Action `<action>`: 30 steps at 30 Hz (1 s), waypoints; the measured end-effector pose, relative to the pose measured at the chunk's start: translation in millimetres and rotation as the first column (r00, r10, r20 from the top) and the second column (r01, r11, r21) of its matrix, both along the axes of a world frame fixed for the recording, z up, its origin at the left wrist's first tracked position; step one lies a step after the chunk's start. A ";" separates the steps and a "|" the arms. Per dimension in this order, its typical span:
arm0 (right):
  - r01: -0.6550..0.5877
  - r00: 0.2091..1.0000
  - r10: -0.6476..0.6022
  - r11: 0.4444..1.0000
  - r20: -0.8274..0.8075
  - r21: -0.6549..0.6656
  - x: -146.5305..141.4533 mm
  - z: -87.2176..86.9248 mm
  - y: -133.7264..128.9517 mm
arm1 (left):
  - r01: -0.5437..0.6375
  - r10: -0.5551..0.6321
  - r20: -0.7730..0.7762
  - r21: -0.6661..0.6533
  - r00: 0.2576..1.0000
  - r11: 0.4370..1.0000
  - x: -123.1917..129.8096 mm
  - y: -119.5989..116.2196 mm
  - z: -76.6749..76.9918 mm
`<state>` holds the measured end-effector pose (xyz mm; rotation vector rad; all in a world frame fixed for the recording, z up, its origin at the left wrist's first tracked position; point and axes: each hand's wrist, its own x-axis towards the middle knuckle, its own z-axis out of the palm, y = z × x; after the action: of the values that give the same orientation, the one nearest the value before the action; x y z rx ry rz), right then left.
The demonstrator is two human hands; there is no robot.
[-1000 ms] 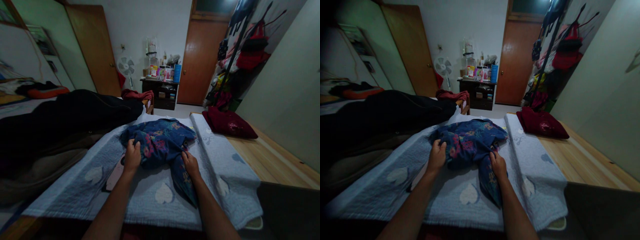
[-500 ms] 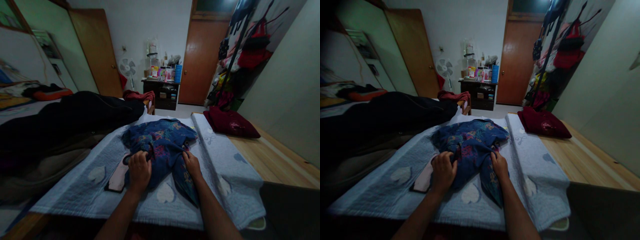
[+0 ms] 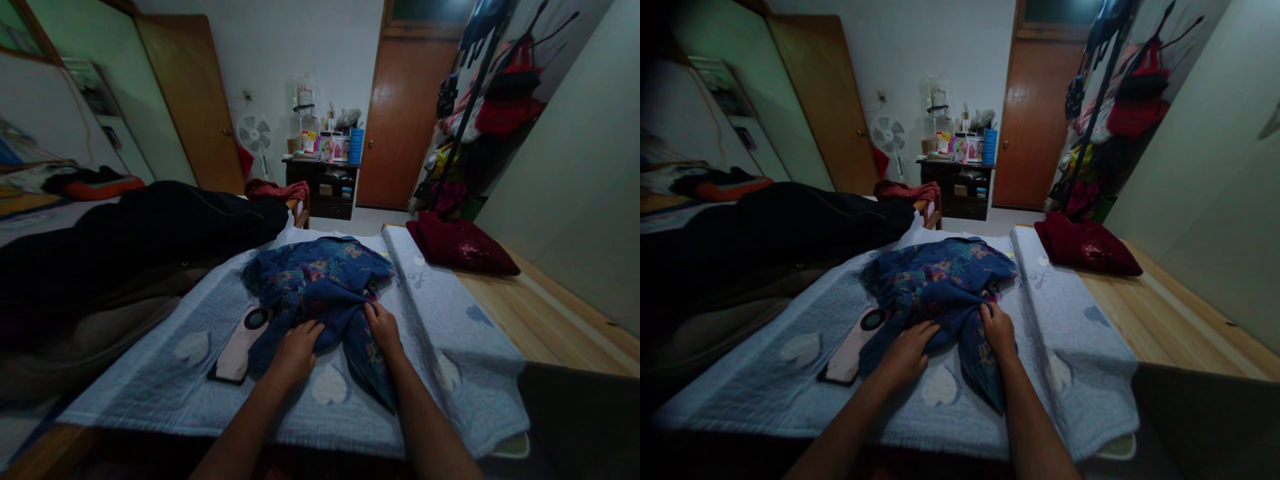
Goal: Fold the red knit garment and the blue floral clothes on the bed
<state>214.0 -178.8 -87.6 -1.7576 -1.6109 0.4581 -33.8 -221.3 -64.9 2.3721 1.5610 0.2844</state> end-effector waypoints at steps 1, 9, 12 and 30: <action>0.001 1.000 -0.001 1.000 0.000 -0.001 0.0 -0.1 0.1 | -0.006 0.006 0.004 -0.005 1.000 1.000 -1.0 1.2 1.3; -0.002 1.000 0.002 1.000 -0.005 0.010 -0.6 2.5 -0.8 | -0.070 0.072 0.160 -0.014 0.984 0.997 -9.4 3.4 13.4; 0.004 1.000 -0.004 1.000 0.004 0.001 -0.5 2.5 -0.6 | -0.041 0.052 0.268 -0.046 0.962 0.998 -17.6 1.5 29.1; -0.023 0.997 0.027 0.998 0.066 -0.055 -0.2 4.7 1.5 | -0.036 0.051 -0.045 0.297 0.998 0.954 20.7 -16.0 20.2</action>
<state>213.8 -177.4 -82.9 -1.8121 -1.6835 0.4634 -13.1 -237.3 -44.7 2.5880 1.7006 0.5017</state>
